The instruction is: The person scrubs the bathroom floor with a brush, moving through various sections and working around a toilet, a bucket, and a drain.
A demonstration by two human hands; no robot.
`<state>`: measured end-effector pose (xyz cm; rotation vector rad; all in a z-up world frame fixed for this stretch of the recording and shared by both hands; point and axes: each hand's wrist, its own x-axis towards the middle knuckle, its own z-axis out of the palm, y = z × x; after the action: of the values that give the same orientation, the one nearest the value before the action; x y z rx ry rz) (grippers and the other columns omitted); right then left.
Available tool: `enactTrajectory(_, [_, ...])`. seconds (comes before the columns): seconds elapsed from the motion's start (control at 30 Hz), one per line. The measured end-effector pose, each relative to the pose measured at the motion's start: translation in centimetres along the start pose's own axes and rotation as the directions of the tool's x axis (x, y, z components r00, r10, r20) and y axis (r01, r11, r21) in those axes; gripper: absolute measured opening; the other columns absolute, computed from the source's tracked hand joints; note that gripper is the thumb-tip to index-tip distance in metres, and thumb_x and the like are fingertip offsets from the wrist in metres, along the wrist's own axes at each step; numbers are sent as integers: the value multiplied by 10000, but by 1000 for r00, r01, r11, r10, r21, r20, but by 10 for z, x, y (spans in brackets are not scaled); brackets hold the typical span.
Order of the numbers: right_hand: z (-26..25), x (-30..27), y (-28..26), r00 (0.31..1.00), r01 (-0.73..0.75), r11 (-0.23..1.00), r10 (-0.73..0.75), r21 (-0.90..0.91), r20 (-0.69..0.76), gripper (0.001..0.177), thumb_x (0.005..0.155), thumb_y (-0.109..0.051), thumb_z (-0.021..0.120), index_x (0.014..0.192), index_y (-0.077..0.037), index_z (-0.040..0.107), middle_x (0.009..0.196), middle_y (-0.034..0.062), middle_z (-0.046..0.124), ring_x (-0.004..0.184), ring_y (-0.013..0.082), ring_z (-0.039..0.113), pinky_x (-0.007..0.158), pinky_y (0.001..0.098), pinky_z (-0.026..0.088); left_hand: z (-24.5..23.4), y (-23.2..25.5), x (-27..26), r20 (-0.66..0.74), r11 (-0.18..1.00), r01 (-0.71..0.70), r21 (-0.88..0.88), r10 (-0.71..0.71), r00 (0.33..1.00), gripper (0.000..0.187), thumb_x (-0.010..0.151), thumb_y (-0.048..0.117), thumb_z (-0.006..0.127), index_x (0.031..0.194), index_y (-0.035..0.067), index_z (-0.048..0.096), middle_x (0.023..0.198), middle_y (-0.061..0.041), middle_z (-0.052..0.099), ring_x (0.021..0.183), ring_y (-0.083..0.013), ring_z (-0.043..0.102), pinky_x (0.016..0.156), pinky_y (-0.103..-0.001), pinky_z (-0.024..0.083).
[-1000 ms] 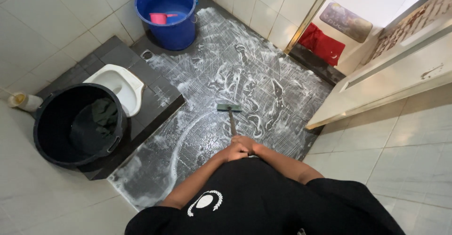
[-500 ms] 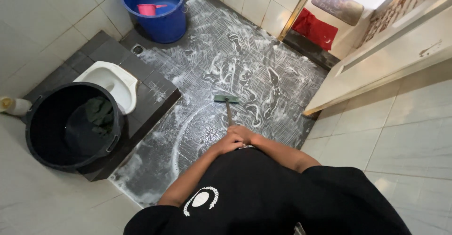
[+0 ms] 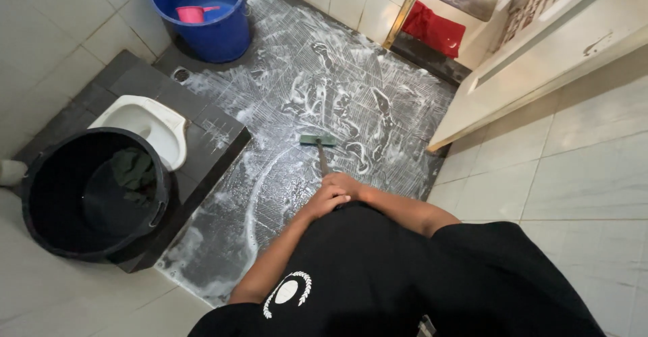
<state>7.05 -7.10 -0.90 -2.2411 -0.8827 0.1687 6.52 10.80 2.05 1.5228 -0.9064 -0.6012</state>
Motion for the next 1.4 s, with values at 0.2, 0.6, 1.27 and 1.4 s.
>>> enactTrajectory(0.2, [-4,-2,-1,1000,-20,996,19,92,21,243,822,-275,656,956,-72,655,960,110,666,917,336,668,812,431,529,-4,23,3,-14,988,-95,120,97,995,352,932,269,726,733,0,617,688,-102,585,710,-201,571,711,-359,448])
enactTrajectory(0.6, [6,12,20,988,145,983,-149,-111,-29,272,691,-307,751,856,-104,680,884,123,684,859,383,664,721,481,514,-10,44,-5,-190,925,-255,282,314,930,405,890,311,799,677,86,538,697,-73,548,718,-213,538,698,-360,423])
enactTrajectory(1.27, [-32,27,15,997,-79,976,79,203,11,242,840,-265,636,773,-40,579,816,128,593,770,352,608,679,452,459,-11,100,41,-253,964,-28,265,98,963,428,937,197,737,587,64,531,528,-71,522,452,-230,494,487,-367,369])
enactTrajectory(1.4, [-35,36,32,999,9,974,3,228,-54,259,826,-267,641,727,-33,591,760,138,605,731,364,611,642,456,457,-13,103,60,-303,956,27,293,66,951,423,914,174,750,569,58,534,513,-84,524,430,-231,497,461,-372,365])
